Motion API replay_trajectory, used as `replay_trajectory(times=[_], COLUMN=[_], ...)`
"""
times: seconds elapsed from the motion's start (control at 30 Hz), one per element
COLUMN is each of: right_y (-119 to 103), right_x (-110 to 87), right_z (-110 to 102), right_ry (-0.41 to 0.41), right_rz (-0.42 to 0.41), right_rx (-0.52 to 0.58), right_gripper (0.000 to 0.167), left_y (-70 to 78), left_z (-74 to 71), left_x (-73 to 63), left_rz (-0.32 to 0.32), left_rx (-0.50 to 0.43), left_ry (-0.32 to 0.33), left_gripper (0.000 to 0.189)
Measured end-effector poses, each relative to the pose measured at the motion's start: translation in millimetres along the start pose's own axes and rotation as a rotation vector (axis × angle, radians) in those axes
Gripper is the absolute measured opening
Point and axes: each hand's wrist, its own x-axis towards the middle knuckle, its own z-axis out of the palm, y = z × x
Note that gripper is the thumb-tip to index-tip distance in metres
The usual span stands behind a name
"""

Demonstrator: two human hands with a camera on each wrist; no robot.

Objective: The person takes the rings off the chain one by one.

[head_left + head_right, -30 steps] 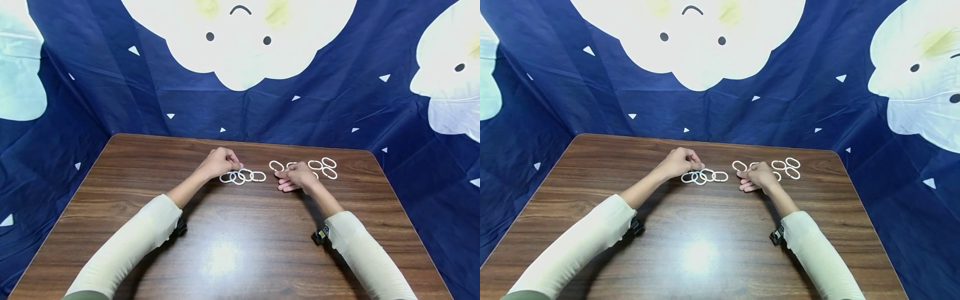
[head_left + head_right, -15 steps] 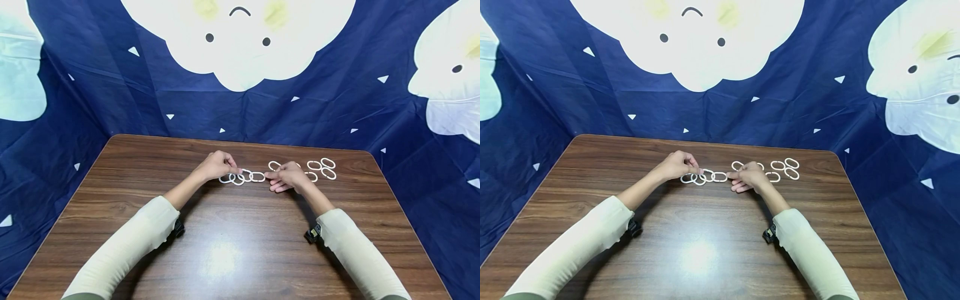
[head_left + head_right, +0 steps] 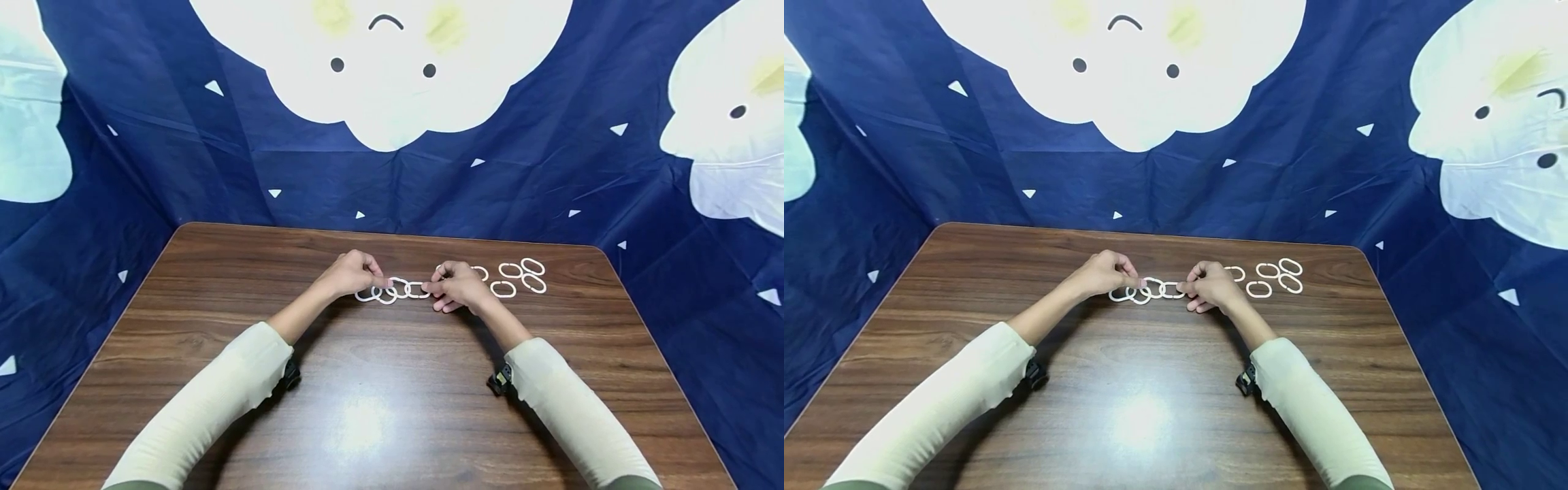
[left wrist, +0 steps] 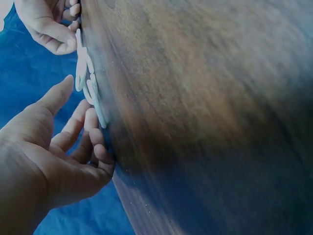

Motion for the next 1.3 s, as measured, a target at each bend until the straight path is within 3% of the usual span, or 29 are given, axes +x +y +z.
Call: replay_trajectory(times=[0.1, 0.3, 0.47, 0.7, 0.9, 1.13, 1.3], right_y=[-0.4, 1.3, 2.6, 3.4, 3.8, 4.5, 6.2], right_x=[1.2, 2.9, 2.7, 0.0, -1.0, -2.2, -1.8], right_z=[1.9, 2.9, 4.7, 5.4, 5.7, 8.1, 10.4], right_ry=[0.003, 0.003, -0.002, 0.007, 0.018, 0.044, 0.061], right_rz=[-0.024, -0.041, -0.045, -0.067, -0.077, -0.092, -0.091], right_rx=[-0.036, -0.057, -0.063, -0.082, -0.097, -0.082, -0.117], right_gripper=[0.033, 0.036, 0.035, 0.032, 0.028, 0.022, 0.015], left_y=[4.3, -4.8, -6.3, -18.0, 3.3, -27.5, -39.3], left_z=[-1.2, 1.7, 1.1, 8.8, 8.8, 23.2, 28.1], left_x=[-2.6, 6.5, 5.7, 19.9, 3.9, 33.7, 42.4], left_rz=[-0.010, -0.028, -0.025, -0.038, -0.047, -0.053, -0.054], left_rx=[0.001, -0.020, -0.031, 0.021, -0.011, -0.002, -0.008], left_ry=[-0.003, -0.034, -0.063, -0.015, -0.003, -0.019, -0.023], left_gripper=[0.033, 0.032, 0.026, 0.026, 0.037, 0.034, 0.024])
